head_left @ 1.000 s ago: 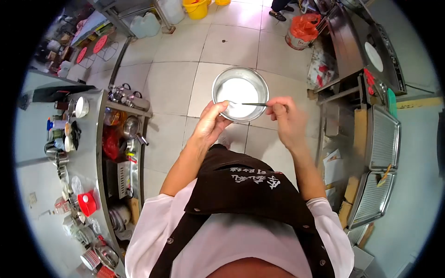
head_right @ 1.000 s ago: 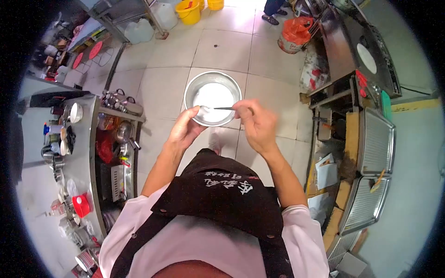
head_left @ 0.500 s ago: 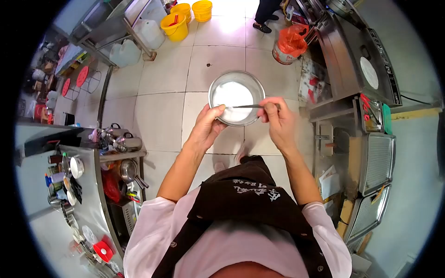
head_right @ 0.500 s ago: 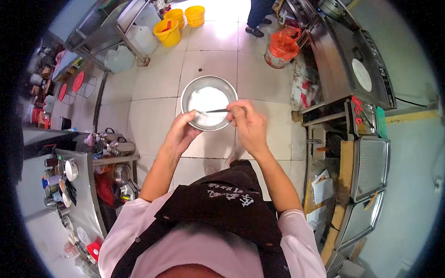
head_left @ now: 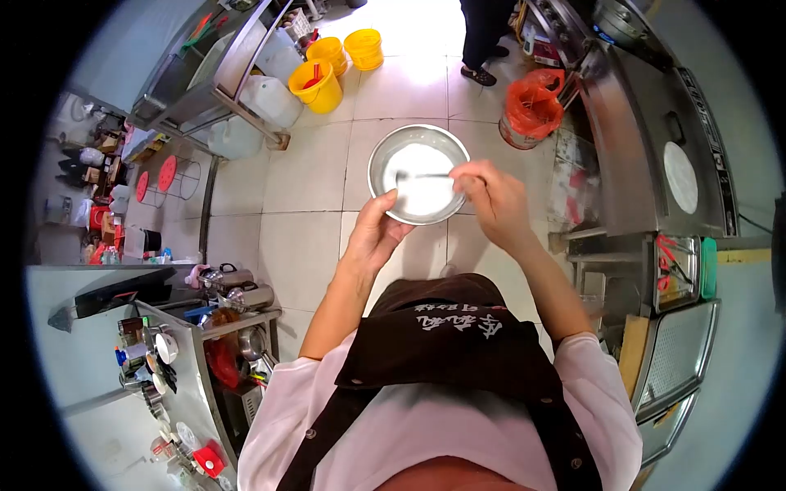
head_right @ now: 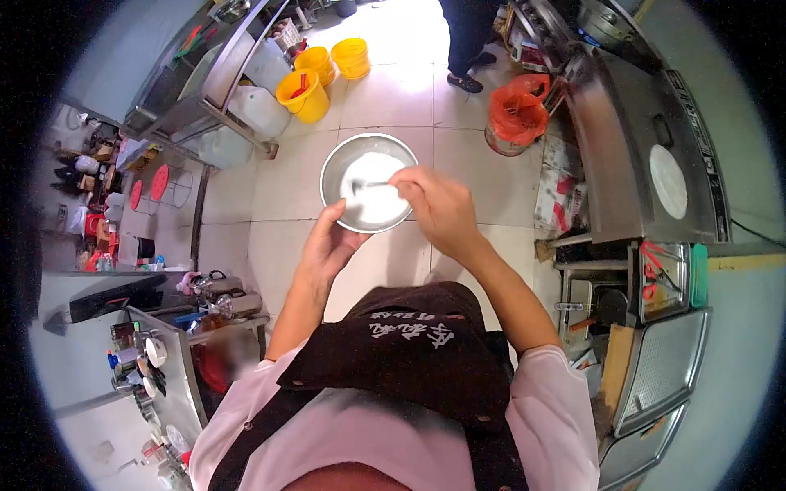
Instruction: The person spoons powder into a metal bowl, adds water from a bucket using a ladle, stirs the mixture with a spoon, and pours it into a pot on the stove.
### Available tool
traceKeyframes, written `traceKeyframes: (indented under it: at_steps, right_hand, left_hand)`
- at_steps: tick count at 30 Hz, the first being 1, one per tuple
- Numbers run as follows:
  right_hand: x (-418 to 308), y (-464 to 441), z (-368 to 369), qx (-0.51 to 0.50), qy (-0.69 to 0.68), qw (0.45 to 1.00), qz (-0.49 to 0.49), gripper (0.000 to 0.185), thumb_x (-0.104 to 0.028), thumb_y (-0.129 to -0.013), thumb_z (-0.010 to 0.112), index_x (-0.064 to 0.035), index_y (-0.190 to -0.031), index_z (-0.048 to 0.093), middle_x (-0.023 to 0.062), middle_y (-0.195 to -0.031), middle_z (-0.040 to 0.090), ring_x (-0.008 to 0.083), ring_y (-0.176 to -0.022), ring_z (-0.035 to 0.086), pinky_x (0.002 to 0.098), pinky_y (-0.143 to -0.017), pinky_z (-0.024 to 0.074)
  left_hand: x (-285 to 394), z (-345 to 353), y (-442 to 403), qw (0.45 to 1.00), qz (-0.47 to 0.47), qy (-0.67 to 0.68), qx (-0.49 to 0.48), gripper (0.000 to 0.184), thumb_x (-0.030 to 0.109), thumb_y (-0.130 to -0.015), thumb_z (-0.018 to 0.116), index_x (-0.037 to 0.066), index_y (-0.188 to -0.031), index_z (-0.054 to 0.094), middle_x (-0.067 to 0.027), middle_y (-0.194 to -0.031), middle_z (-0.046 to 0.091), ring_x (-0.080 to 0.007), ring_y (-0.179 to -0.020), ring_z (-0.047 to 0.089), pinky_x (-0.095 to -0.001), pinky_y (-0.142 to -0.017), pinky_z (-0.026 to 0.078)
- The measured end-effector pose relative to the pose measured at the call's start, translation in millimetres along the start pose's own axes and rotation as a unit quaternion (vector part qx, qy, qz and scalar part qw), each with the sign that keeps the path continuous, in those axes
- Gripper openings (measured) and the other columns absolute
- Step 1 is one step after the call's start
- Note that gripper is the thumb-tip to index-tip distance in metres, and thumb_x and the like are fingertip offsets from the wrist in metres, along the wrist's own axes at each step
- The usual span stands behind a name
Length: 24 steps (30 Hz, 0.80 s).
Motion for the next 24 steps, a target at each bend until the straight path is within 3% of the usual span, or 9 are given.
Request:
traceKeyframes:
  at_steps: [1,4,7,10,16,17,19,22,24]
  right_hand:
    - [3,-15,-2,0.009,0.034,0.998,-0.055,0.012,-0.012,-0.091,0.053,-0.0048,-0.093,0.062,0.0094,-0.076,0.063,0.0179,-0.063,0.063,0.0295,-0.060,0.0484]
    - [43,-49,-20,0.020,0.075,0.997,-0.006,0.011,-0.012,-0.091,0.053,-0.0049,-0.094,0.062,0.0097,-0.077,0.064,0.0163,-0.064,0.064,0.0289,-0.061,0.0489]
    - [89,-59,-35,0.004,0.017,0.989,0.150,0.010,-0.010,-0.089,0.055,-0.0050,-0.095,0.061,0.0104,-0.078,0.065,0.0195,-0.068,0.065,0.0296,-0.062,0.0491]
    - [119,-74,-25,-0.027,-0.040,0.982,0.181,0.009,-0.008,-0.089,0.055,-0.0046,-0.095,0.061,0.0110,-0.078,0.064,0.0200,-0.067,0.065,0.0297,-0.061,0.0489]
    - [151,-162,-57,0.062,0.151,0.986,0.034,0.010,-0.004,-0.089,0.054,-0.0042,-0.098,0.060,0.0101,-0.079,0.065,0.0173,-0.065,0.063,0.0299,-0.061,0.0489]
    - [163,-175,-64,0.057,0.151,0.984,0.076,0.010,-0.004,-0.089,0.054,-0.0041,-0.097,0.060,0.0096,-0.080,0.065,0.0171,-0.065,0.063,0.0296,-0.062,0.0489]
    - [178,-192,-76,0.053,0.150,0.975,0.158,0.010,-0.004,-0.089,0.055,-0.0038,-0.097,0.060,0.0087,-0.080,0.064,0.0165,-0.067,0.062,0.0290,-0.062,0.0490]
    - [203,-217,-65,0.053,0.025,0.978,0.199,0.008,-0.004,-0.089,0.055,-0.0032,-0.095,0.060,0.0074,-0.079,0.064,0.0152,-0.066,0.061,0.0279,-0.062,0.0486]
    - [225,-236,-52,0.091,-0.003,0.980,0.175,0.014,-0.013,-0.095,0.052,-0.0037,-0.099,0.061,0.0028,-0.071,0.063,0.0087,-0.063,0.056,0.0226,-0.058,0.0455]
  left_hand:
    - [1,2,-12,1.000,-0.004,-0.002,0.014,0.058,0.021,-0.081,0.066,-0.002,-0.128,0.040,-0.0155,-0.125,0.050,-0.0283,-0.116,0.051,-0.0449,-0.103,0.042]
    - [9,8,-56,0.999,-0.002,-0.007,0.041,0.057,0.021,-0.082,0.066,-0.002,-0.127,0.040,-0.0150,-0.123,0.050,-0.0278,-0.115,0.052,-0.0433,-0.101,0.044]
    - [16,10,-98,0.999,-0.006,-0.028,0.046,0.054,0.020,-0.083,0.066,-0.003,-0.126,0.042,-0.0141,-0.121,0.052,-0.0266,-0.113,0.053,-0.0419,-0.100,0.045]
    - [19,12,-143,0.997,-0.019,-0.048,0.050,0.050,0.019,-0.082,0.066,-0.002,-0.122,0.045,-0.0135,-0.120,0.053,-0.0260,-0.112,0.054,-0.0427,-0.100,0.045]
    - [41,39,-237,0.997,-0.064,-0.046,0.005,0.046,0.021,-0.083,0.065,-0.002,-0.120,0.049,-0.0131,-0.119,0.055,-0.0252,-0.110,0.055,-0.0433,-0.098,0.045]
    - [48,43,-253,0.997,-0.065,-0.050,0.003,0.046,0.021,-0.083,0.065,-0.002,-0.120,0.048,-0.0131,-0.119,0.055,-0.0252,-0.110,0.055,-0.0432,-0.097,0.046]
    - [63,57,-283,0.993,-0.091,-0.069,-0.016,0.043,0.020,-0.083,0.064,0.006,-0.120,0.046,-0.0075,-0.117,0.055,-0.0186,-0.101,0.058,-0.0377,-0.089,0.047]
    - [83,81,-329,0.990,-0.078,-0.103,-0.058,0.045,0.021,-0.084,0.063,0.006,-0.121,0.044,-0.0080,-0.118,0.055,-0.0198,-0.104,0.056,-0.0393,-0.091,0.045]
    - [88,84,-357,0.987,-0.100,-0.109,-0.066,0.046,0.019,-0.084,0.062,0.007,-0.124,0.042,-0.0082,-0.120,0.054,-0.0211,-0.108,0.053,-0.0409,-0.094,0.043]
Point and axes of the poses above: each hand's wrist, its own y-axis away from the middle knuckle, its own z-axis out of the palm, x = y × z, the point moved 8 cm from there along -y, towards the middle knuckle
